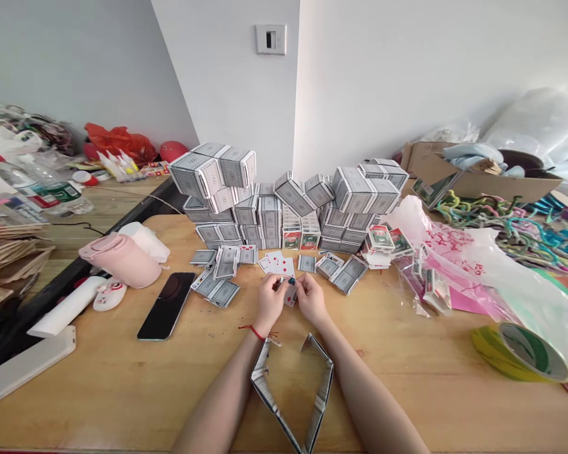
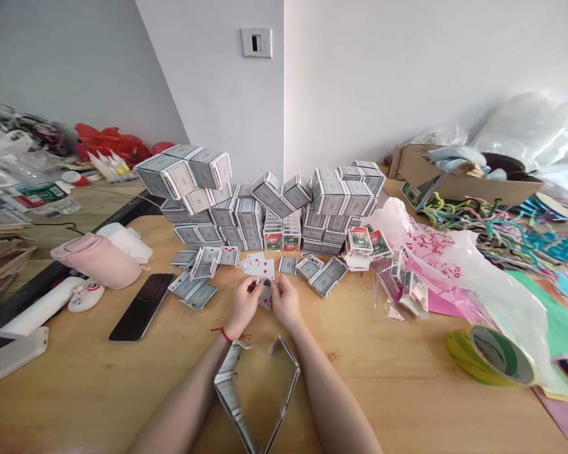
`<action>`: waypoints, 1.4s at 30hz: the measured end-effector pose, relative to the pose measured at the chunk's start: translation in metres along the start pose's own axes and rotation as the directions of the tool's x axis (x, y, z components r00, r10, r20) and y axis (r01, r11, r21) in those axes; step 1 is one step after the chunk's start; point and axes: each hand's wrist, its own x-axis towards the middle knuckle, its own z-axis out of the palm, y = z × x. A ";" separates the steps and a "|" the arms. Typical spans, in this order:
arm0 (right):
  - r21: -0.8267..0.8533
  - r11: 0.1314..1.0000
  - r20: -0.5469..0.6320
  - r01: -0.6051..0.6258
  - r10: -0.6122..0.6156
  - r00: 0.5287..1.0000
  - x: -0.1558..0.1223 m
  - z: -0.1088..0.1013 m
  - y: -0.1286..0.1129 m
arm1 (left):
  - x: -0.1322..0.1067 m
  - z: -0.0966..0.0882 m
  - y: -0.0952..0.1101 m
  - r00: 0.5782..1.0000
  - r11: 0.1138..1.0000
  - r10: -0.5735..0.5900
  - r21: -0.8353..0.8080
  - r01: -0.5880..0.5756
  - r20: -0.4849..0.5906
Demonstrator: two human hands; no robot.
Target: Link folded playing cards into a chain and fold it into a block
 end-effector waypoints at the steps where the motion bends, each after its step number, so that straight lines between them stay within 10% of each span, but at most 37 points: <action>1: -0.006 1.000 -0.004 0.004 -0.004 1.000 0.000 0.000 -0.001 | 0.000 0.000 -0.001 1.000 1.000 -0.014 -0.011 0.014 0.001; 15: 0.098 0.994 0.086 0.037 -0.046 0.995 0.003 -0.001 0.000 | 0.005 0.004 -0.010 0.982 0.972 -0.185 -0.153 0.177 -0.039; 30: 0.055 0.998 0.055 -0.023 0.020 0.998 0.004 0.000 -0.002 | 0.000 0.011 -0.007 0.994 0.967 0.079 0.248 -0.056 -0.082; 36: 0.173 0.983 0.178 -0.062 0.030 0.984 0.007 -0.002 0.004 | 0.003 0.009 -0.012 0.996 0.988 0.002 0.154 0.012 -0.089; 42: 0.195 0.980 0.031 -0.031 0.025 0.999 0.007 0.000 0.010 | 0.004 0.008 -0.005 0.994 0.997 -0.061 0.035 0.064 -0.093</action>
